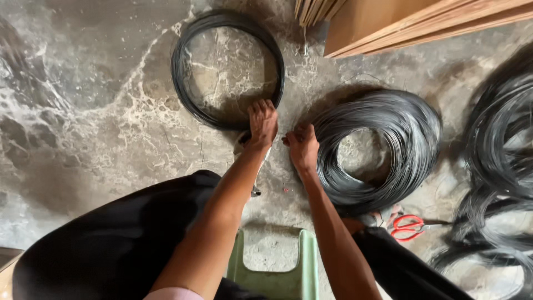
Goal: The person sits on a stool and handles coils of black wire. They use red-handled shears to cut a length of wire from a coil and then tie the end of the cut wire to secure the coil.
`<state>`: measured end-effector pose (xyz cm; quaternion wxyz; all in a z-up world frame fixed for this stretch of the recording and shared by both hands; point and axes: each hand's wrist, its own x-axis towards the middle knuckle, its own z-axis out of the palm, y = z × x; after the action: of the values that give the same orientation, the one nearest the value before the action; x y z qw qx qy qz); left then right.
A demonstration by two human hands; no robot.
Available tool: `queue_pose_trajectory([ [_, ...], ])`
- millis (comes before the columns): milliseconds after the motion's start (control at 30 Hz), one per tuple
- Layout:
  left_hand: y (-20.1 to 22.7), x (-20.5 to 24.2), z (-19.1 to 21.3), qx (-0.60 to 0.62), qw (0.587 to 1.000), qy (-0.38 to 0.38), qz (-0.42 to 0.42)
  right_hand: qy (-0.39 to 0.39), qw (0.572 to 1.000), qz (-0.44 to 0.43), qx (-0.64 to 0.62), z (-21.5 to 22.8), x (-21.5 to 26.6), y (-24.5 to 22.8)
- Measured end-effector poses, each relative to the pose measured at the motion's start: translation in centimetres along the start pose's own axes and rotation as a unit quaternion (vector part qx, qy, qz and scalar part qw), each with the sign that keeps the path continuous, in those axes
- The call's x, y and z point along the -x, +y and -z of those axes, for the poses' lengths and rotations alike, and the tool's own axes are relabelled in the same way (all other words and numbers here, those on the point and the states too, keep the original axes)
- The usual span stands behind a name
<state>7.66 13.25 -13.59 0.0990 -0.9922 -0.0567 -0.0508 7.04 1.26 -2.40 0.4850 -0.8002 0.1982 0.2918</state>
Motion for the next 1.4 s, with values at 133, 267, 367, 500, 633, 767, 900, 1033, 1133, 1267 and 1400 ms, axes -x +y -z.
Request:
queue_pose_trajectory([
  [133,0.1,0.6,-1.2,-0.023,1.000,-0.008,0.010,-0.013,0.997,-0.029,-0.076,-1.2,0.6,1.3],
  [267,-0.3,0.0,-0.5,-0.051,0.999,-0.017,-0.003,-0.026,0.998,-0.033,-0.044,-2.1,0.4,2.0],
  [367,-1.2,-0.3,-0.3,-0.019,0.999,-0.024,-0.026,-0.025,0.997,-0.052,-0.059,-2.1,0.1,2.6],
  [500,-2.6,-0.1,2.4,0.179,0.983,-0.047,-0.022,-0.023,0.977,-0.079,-0.195,-1.1,1.3,1.5],
  [633,-2.2,0.3,4.1,0.253,0.934,-0.208,0.139,-0.010,0.986,-0.052,-0.156,0.9,2.3,-0.3],
  [767,-2.3,1.2,4.0,0.292,0.892,-0.291,0.184,-0.010,0.998,-0.028,-0.057,1.2,1.9,1.6],
  [900,-2.2,2.6,1.6,0.294,0.883,-0.341,0.135,-0.030,0.996,-0.052,-0.059,0.5,2.4,2.8],
  [1033,-2.5,1.6,2.3,0.308,0.854,-0.397,0.131,-0.041,0.990,-0.067,-0.115,0.4,2.2,2.8],
  [1133,-2.4,3.1,0.6,0.266,0.888,-0.363,0.096,-0.047,0.997,-0.055,-0.040,0.2,2.3,2.7],
  [1267,-2.1,4.0,3.9,0.255,0.926,-0.270,0.069,-0.066,0.996,-0.033,0.045,-0.6,0.7,4.5],
  [1400,-1.0,5.6,5.1,0.242,0.955,-0.164,0.059,-0.103,0.991,0.055,0.066,-1.1,-1.4,6.1],
])
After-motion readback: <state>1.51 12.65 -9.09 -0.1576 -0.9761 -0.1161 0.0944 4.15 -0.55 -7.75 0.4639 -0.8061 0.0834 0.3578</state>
